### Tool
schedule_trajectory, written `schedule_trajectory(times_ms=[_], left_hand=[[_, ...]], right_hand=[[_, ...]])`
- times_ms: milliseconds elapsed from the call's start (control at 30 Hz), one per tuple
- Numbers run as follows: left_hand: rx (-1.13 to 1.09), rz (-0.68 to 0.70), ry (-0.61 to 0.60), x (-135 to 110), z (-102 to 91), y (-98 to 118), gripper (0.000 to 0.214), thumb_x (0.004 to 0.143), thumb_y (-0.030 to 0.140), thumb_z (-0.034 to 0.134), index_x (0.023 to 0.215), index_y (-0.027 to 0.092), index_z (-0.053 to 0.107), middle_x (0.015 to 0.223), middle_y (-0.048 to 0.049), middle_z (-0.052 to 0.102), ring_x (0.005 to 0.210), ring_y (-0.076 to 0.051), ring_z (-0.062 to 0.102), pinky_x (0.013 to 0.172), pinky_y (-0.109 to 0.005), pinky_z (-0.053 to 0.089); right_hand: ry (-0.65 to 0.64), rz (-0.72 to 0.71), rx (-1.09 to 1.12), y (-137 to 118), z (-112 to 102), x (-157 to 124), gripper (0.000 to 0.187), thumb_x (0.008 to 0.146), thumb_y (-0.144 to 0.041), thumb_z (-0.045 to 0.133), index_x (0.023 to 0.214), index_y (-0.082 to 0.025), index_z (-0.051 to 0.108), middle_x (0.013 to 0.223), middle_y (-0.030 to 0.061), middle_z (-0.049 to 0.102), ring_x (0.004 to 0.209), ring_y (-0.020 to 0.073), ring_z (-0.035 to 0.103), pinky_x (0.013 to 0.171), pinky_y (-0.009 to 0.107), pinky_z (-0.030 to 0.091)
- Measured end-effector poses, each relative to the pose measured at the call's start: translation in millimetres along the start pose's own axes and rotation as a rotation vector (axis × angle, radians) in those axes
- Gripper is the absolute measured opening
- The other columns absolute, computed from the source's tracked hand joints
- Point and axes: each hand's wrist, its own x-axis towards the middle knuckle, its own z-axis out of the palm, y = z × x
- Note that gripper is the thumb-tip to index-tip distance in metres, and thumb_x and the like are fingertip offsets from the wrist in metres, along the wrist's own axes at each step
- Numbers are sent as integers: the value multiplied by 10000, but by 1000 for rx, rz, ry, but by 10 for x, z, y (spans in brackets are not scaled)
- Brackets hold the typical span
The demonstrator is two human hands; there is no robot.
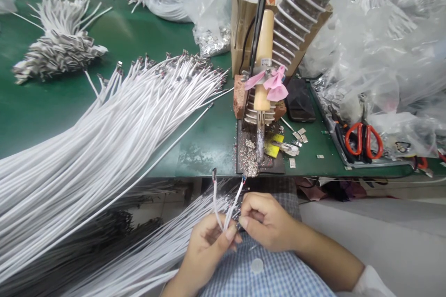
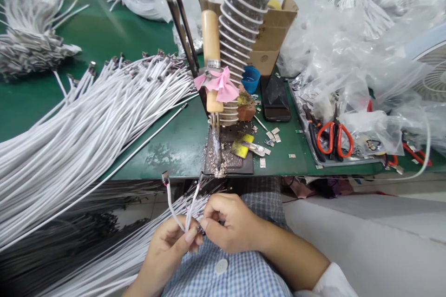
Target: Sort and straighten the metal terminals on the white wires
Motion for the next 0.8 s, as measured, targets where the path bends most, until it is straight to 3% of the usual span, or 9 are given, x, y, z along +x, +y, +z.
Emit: schedule_trajectory(times_ms=[200,267,333,400,467,533,633,800], left_hand=[[156,163,-53,19,-41,14,99,817,238,579,780,198,662,729,-14,611,666,-147,558,628,-237,442],[233,186,-88,22,-45,32,109,828,220,560,813,205,667,750,-18,606,682,-150,552,647,-244,430],[296,189,-125,22,-40,47,125,832,219,550,807,198,670,757,-27,599,700,-159,547,661,-252,420],[344,176,-154,22,-32,53,140,837,220,541,801,190,673,768,-36,592,723,-168,545,672,-258,411],[375,159,-177,24,-28,45,147,839,224,536,804,188,674,776,-40,585,734,-174,545,678,-264,407],[384,156,-188,25,-30,27,149,841,236,534,811,192,673,760,-36,579,720,-173,542,670,-264,404],[383,148,-179,22,-38,-5,154,847,252,528,818,198,669,703,-17,564,669,-159,531,643,-254,395],[366,124,-165,7,-33,-11,209,870,270,491,732,188,626,617,12,520,601,-135,498,615,-236,377]], right_hand=[[-134,-85,19,29,-130,-33,223,778,-189,501,572,-162,420,545,-34,384,489,83,360,467,214,283],[-52,-79,16,52,-197,-65,262,836,-232,483,586,-156,461,556,-22,419,504,91,389,486,225,305],[116,-45,53,64,-260,-97,263,880,-275,461,654,-155,525,590,-7,465,529,101,424,505,231,333],[250,-24,136,58,-311,-118,191,879,-310,492,790,-170,586,641,-1,490,548,106,441,509,226,350],[305,-17,173,34,-347,-124,145,851,-308,550,931,-202,609,697,2,497,574,109,450,516,222,358],[298,-24,145,7,-364,-120,139,838,-273,574,957,-216,618,731,10,512,609,117,469,541,229,370],[218,-28,115,-10,-349,-113,75,845,-239,555,815,-185,596,695,10,519,601,119,475,541,234,362],[79,-2,67,49,-246,-136,178,852,-251,519,699,-164,493,658,-2,469,562,105,423,515,232,326]])
